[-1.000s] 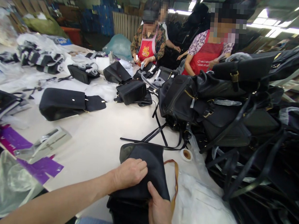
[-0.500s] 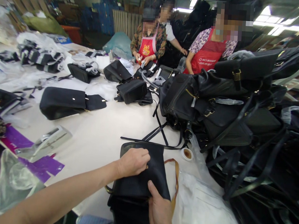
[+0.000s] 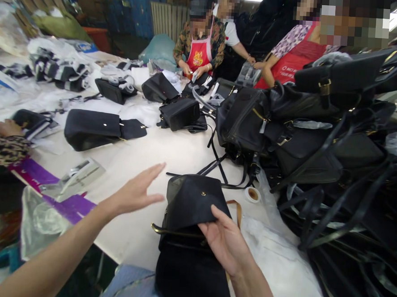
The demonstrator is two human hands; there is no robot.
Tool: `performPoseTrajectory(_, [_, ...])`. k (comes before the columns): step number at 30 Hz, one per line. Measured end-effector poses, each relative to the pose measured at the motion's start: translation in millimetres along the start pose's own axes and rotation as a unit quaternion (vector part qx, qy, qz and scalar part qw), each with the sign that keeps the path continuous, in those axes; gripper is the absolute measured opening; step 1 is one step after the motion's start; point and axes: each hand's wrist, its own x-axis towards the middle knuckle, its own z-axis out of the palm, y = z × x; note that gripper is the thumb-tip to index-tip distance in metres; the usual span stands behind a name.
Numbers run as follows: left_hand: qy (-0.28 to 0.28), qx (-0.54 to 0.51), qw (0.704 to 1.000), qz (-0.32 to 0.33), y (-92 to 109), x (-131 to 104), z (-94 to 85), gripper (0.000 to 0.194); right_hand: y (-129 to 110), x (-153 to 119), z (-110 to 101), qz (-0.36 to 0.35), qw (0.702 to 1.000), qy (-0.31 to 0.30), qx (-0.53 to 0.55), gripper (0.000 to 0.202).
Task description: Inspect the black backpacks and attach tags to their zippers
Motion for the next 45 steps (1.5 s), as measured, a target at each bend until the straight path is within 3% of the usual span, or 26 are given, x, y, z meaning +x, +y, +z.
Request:
performPoseTrajectory(3, [-0.025,-0.033,0.996,0.076,36.8,-22.1,40.5,0.094,3.4,-3.6,1.9,-0.031,0.993,-0.012,-0.117,0.014])
performPoseTrajectory(6, [0.013,-0.032,0.997,0.072,55.9,-18.1,73.3,0.06,1.2,-13.3,-10.0,-0.068,0.96,-0.014,-0.271,0.033])
performPoseTrajectory(8, [0.02,-0.034,0.998,0.048,56.6,-7.3,80.8,0.042,-4.6,-22.4,-27.9,-0.085,0.923,0.004,-0.375,0.041])
performPoseTrajectory(11, [-0.006,-0.035,0.999,0.01,51.1,9.9,75.2,0.03,-8.2,-37.3,-63.1,-0.05,0.876,0.041,-0.478,0.046])
performPoseTrajectory(14, [-0.026,-0.034,0.999,-0.008,48.6,21.1,64.5,0.029,6.6,-47.0,-88.9,0.01,0.867,0.082,-0.491,0.054])
performPoseTrajectory(17, [-0.029,-0.046,0.998,-0.017,48.3,26.7,57.4,0.032,31.7,-47.2,-91.2,0.015,0.889,0.098,-0.448,0.062])
performPoseTrajectory(20, [-0.021,-0.096,0.995,-0.03,44.3,32.5,53.0,0.031,43.6,-42.2,-83.8,-0.033,0.892,0.1,-0.439,0.059])
performPoseTrajectory(22, [-0.015,-0.139,0.989,-0.046,39.0,38.3,50.5,0.028,38.6,-39.6,-86.4,-0.103,0.863,0.116,-0.481,0.049])
performPoseTrajectory(25, [-0.008,-0.173,0.982,-0.069,29.7,48.5,47.8,0.027,22.8,-38.1,-105.4,-0.207,0.776,0.179,-0.568,0.044])
performPoseTrajectory(27, [-0.004,-0.186,0.979,-0.079,24.6,54.6,47.0,0.027,17.7,-39.1,-120.0,-0.179,0.752,0.199,-0.602,0.046])
performPoseTrajectory(28, [-0.004,-0.195,0.977,-0.081,22.7,57.1,47.0,0.026,18.2,-40.4,-125.1,-0.127,0.773,0.176,-0.596,0.047])
performPoseTrajectory(29, [-0.004,-0.205,0.975,-0.082,21.2,59.0,47.1,0.026,20.3,-42.3,-127.8,-0.064,0.813,0.132,-0.564,0.047])
performPoseTrajectory(32, [-0.02,-0.24,0.968,-0.078,18.9,62.5,47.1,0.024,27.1,-48.2,-120.7,0.094,0.942,-0.011,-0.322,0.039])
performPoseTrajectory(34, [-0.05,-0.269,0.959,-0.069,18.3,63.4,45.7,0.024,23.0,-48.2,-105.8,0.15,0.981,0.0,-0.125,0.023])
performPoseTrajectory(36, [-0.089,-0.293,0.95,-0.056,17.4,63.3,42.5,0.026,9.7,-42.3,-86.4,0.174,0.982,0.061,0.04,0.01])
performPoseTrajectory(39, [-0.151,-0.362,0.92,-0.018,12.1,58.9,35.2,0.029,-16.0,-24.5,-54.8,0.146,0.957,0.122,0.22,0.035])
performPoseTrajectory(42, [-0.168,-0.481,0.86,0.037,0.8,45.1,30.0,0.03,-32.7,-6.0,-27.6,0.101,0.945,0.137,0.281,0.036])
performPoseTrajectory(45, [-0.147,-0.557,0.816,0.054,-7.9,24.6,33.7,0.045,-38.3,6.8,-9.8,0.086,0.953,0.126,0.263,0.037])
